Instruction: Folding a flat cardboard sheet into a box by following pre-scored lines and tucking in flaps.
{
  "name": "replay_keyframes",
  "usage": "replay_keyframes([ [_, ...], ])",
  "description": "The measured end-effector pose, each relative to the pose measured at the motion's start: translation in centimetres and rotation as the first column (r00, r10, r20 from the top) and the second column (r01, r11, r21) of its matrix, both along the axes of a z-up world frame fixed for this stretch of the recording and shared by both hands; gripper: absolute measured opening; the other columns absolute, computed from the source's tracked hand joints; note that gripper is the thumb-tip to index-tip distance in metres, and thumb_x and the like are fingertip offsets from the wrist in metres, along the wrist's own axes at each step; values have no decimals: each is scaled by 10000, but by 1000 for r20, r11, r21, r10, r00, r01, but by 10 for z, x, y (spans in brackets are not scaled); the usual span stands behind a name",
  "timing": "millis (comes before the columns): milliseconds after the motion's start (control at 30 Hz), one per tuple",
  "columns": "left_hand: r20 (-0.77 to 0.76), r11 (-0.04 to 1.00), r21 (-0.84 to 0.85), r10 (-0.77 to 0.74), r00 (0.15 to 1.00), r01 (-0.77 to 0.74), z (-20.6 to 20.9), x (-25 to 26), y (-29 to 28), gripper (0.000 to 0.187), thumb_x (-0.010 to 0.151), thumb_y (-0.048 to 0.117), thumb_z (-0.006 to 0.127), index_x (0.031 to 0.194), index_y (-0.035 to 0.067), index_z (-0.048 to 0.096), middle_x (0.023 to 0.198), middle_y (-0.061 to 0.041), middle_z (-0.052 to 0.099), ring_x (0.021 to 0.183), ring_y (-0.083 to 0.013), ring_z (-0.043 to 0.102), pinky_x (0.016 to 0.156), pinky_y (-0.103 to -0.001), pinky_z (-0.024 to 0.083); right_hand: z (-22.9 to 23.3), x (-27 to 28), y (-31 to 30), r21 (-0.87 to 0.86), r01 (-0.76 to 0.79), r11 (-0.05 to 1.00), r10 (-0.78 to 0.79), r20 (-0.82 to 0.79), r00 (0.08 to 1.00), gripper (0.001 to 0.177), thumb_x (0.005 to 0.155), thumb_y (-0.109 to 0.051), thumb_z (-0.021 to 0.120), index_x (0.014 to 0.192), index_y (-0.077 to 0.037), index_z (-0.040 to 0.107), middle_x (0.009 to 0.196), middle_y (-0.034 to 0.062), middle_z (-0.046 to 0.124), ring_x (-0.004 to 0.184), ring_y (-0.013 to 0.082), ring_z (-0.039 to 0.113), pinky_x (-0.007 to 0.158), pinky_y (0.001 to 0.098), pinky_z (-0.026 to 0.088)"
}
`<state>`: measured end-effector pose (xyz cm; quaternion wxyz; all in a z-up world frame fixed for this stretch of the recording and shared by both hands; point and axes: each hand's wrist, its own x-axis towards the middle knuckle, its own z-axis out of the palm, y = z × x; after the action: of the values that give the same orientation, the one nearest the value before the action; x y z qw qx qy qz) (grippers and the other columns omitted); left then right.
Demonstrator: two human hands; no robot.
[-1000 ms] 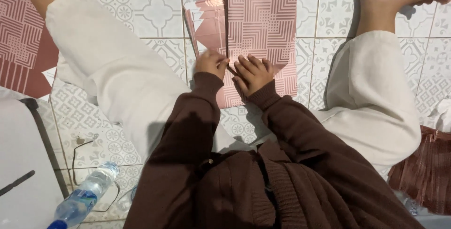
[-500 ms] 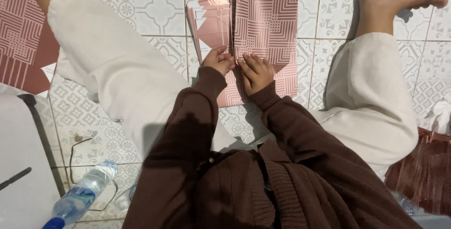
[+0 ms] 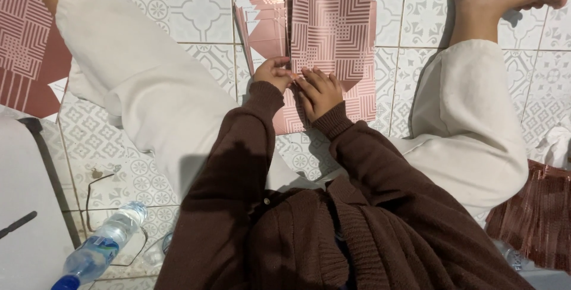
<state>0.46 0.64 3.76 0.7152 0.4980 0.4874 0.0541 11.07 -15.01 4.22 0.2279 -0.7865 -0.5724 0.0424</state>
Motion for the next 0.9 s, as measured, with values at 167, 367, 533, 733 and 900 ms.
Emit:
replay_keyframes([
  [167, -182, 978, 193, -48, 982, 84, -19, -8, -1, 418, 883, 57, 725, 1279, 157, 634, 948, -67, 767, 865, -172, 749, 723, -289, 633, 16, 4, 5, -99, -57, 993, 48, -94, 994, 419, 990, -410, 643, 1406, -364, 621, 1428, -53, 607, 1373, 242, 519, 1098, 528, 306],
  [367, -332, 717, 657, -5, 943, 234, 13, -2, -16, 386, 811, 55, 794, 1152, 136, 631, 1094, -87, 651, 1076, -337, 671, 906, -411, 556, 11, 32, 32, -353, -150, 923, 117, -112, 987, 482, 999, -369, 613, 1473, -376, 528, 1336, 1, 593, 1186, 324, 611, 837, 553, 537],
  [533, -610, 714, 590, 88, 787, 377, 42, -2, -13, 594, 787, 268, 884, 1259, 264, 523, 1380, 11, 392, 1339, -253, 393, 1126, -426, 340, 37, 32, 57, -416, -181, 891, 199, 1, 980, 514, 938, -382, 638, 1438, -370, 518, 1205, 5, 509, 1050, 312, 633, 687, 528, 608],
  [733, -732, 881, 419, 185, 656, 219, 34, 5, -3, 968, 699, 386, 965, 1405, 281, 311, 1656, -99, 22, 1551, -284, 112, 1259, -456, 195, 48, 29, 76, -608, -179, 774, 251, 34, 967, 479, 1006, -428, 540, 1479, -397, 477, 1210, 27, 486, 1076, 324, 632, 745, 540, 593],
  [900, -753, 859, 420, 148, 642, 294, 45, 5, -5, 1083, 749, 394, 958, 1493, 249, 185, 1672, -212, -77, 1578, -323, 14, 1270, -487, 99, 54, 36, 84, -596, -162, 786, 271, 97, 958, 357, 1024, -540, 516, 1348, -441, 630, 1198, 1, 553, 1094, 286, 632, 917, 501, 446],
])
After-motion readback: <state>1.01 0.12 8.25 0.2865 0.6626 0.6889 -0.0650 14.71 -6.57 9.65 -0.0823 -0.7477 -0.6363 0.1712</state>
